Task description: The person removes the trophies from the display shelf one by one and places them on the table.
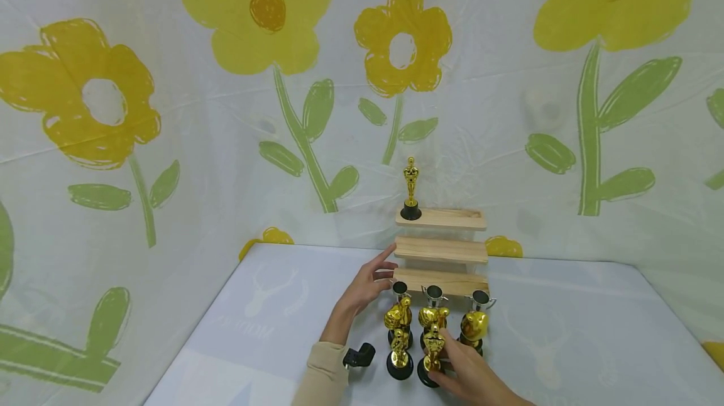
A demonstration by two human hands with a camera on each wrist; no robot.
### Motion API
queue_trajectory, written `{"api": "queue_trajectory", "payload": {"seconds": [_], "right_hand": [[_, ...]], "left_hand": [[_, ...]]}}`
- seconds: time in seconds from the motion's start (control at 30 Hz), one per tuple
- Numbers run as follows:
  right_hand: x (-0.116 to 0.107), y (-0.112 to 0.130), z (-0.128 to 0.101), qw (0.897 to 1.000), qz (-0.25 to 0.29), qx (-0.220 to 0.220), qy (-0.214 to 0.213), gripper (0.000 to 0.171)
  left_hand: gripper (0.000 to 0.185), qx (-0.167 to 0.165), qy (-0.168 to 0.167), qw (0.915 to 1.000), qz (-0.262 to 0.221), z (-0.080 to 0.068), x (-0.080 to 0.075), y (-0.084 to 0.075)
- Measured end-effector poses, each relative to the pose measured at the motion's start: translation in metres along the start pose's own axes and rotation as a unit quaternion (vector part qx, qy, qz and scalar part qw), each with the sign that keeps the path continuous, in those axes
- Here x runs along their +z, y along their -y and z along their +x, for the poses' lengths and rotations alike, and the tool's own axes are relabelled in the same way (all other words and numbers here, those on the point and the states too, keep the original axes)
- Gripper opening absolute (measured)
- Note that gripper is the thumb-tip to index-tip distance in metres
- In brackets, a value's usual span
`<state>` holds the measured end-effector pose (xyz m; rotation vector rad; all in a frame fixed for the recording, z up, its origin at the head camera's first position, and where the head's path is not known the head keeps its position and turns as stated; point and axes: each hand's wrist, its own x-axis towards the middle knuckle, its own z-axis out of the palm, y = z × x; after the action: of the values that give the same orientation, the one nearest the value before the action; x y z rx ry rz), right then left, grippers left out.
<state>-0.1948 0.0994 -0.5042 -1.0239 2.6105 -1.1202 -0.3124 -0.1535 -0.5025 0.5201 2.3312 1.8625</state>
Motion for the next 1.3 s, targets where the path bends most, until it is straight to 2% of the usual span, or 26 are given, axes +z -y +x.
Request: {"api": "queue_trajectory", "payload": {"seconds": [0.23, 0.37, 0.5, 0.67, 1.0, 1.17, 1.3], "right_hand": [[0.002, 0.002, -0.001, 0.999, -0.032, 0.029, 0.000, 0.068], [0.002, 0.003, -0.003, 0.999, -0.040, 0.026, -0.009, 0.067], [0.001, 0.003, -0.005, 0.999, -0.025, 0.022, -0.011, 0.070], [-0.002, 0.005, -0.006, 0.999, -0.027, 0.020, -0.021, 0.061], [-0.018, 0.016, -0.010, 0.998, 0.030, 0.059, -0.007, 0.061], [-0.028, 0.027, -0.015, 0.997, 0.032, 0.052, -0.044, 0.056], [-0.041, 0.036, -0.020, 0.994, 0.008, 0.055, -0.091, 0.059]], "left_hand": [[0.083, -0.003, -0.001, 1.0000, 0.000, 0.000, 0.000, 0.000], [0.082, 0.001, 0.000, 1.0000, 0.000, 0.000, 0.000, 0.000], [0.081, 0.005, 0.002, 1.0000, -0.001, 0.000, 0.000, 0.000], [0.081, 0.002, 0.002, 1.0000, -0.001, -0.001, 0.000, 0.000], [0.082, 0.003, -0.004, 1.0000, 0.002, 0.001, 0.000, 0.002], [0.082, 0.005, -0.004, 1.0000, 0.002, 0.001, 0.000, 0.003], [0.082, 0.004, -0.001, 1.0000, 0.000, 0.001, 0.000, 0.003]]}}
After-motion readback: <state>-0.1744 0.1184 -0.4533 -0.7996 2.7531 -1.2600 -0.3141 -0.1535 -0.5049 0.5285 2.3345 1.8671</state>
